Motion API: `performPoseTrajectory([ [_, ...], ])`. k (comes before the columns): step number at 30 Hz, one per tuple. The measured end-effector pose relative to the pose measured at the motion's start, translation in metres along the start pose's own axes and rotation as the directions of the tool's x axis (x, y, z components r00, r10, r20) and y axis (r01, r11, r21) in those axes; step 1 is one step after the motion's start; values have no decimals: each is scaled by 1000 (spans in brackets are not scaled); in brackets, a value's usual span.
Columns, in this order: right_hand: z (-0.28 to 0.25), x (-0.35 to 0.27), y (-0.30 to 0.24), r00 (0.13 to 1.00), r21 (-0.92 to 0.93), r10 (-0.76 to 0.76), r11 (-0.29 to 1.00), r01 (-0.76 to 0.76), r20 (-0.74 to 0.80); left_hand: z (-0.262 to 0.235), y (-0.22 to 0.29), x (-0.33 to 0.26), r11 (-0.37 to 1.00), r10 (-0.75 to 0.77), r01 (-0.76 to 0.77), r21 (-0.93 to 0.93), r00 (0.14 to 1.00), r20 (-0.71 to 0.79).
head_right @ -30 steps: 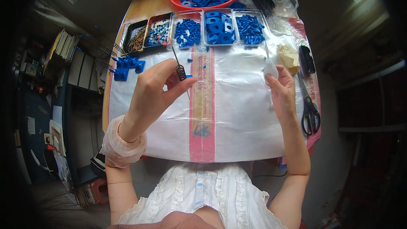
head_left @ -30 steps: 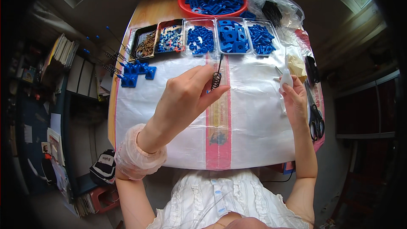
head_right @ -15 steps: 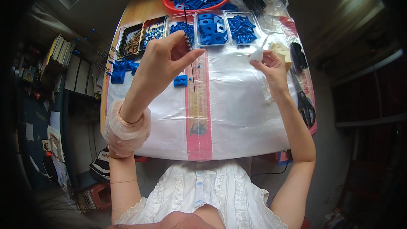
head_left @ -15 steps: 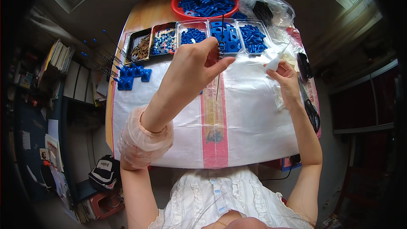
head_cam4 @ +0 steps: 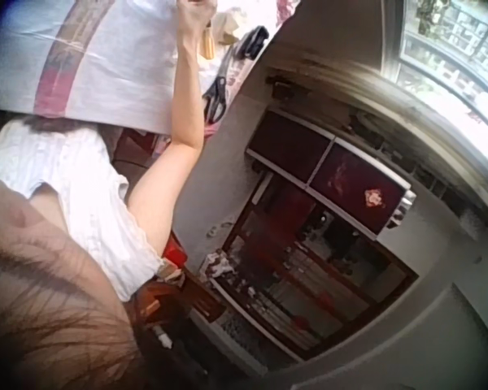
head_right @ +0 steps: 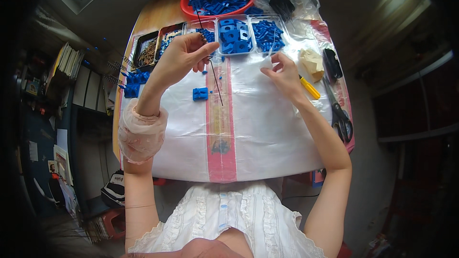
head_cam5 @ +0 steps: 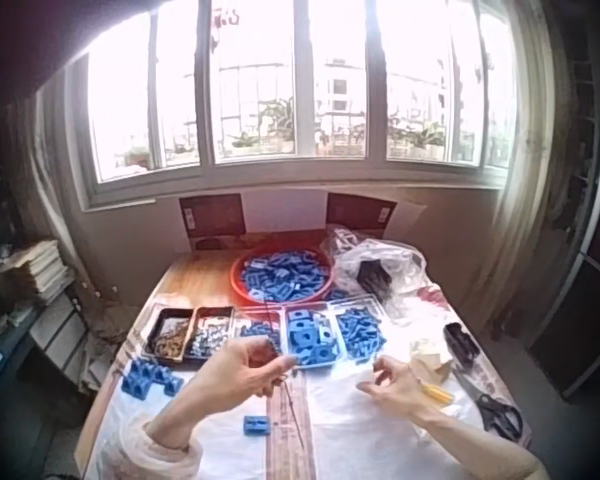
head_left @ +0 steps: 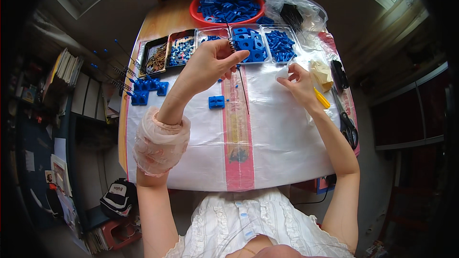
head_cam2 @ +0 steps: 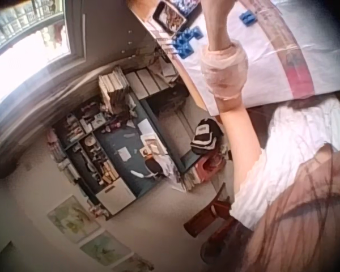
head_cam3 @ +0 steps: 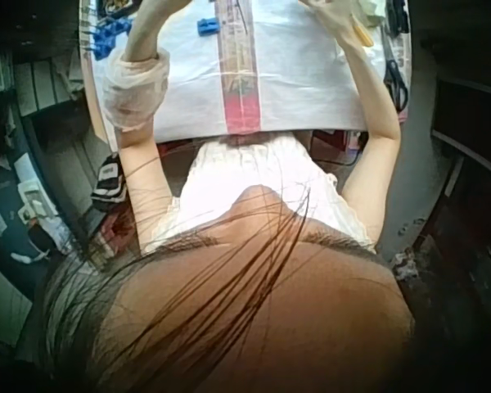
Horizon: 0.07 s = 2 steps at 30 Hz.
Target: Assembling small electrical/lighting components using scissors, glue, and a specialized wire-threading tool.
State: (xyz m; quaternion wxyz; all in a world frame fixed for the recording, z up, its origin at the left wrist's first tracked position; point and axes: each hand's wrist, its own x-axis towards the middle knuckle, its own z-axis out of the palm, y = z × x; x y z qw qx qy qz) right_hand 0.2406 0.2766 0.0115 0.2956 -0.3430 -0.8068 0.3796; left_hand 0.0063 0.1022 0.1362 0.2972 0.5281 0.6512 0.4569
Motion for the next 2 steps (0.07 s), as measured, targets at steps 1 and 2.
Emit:
performPoseTrajectory([
  [1, 0, 0, 0, 1000, -11, 11, 1000, -10, 11, 0, 2, 0, 1000, -7, 7, -4, 1000, 3],
  [2, 0, 0, 1, 1000, -22, 21, 1000, -21, 22, -1, 4, -1, 1000, -14, 14, -1, 1000, 3],
])
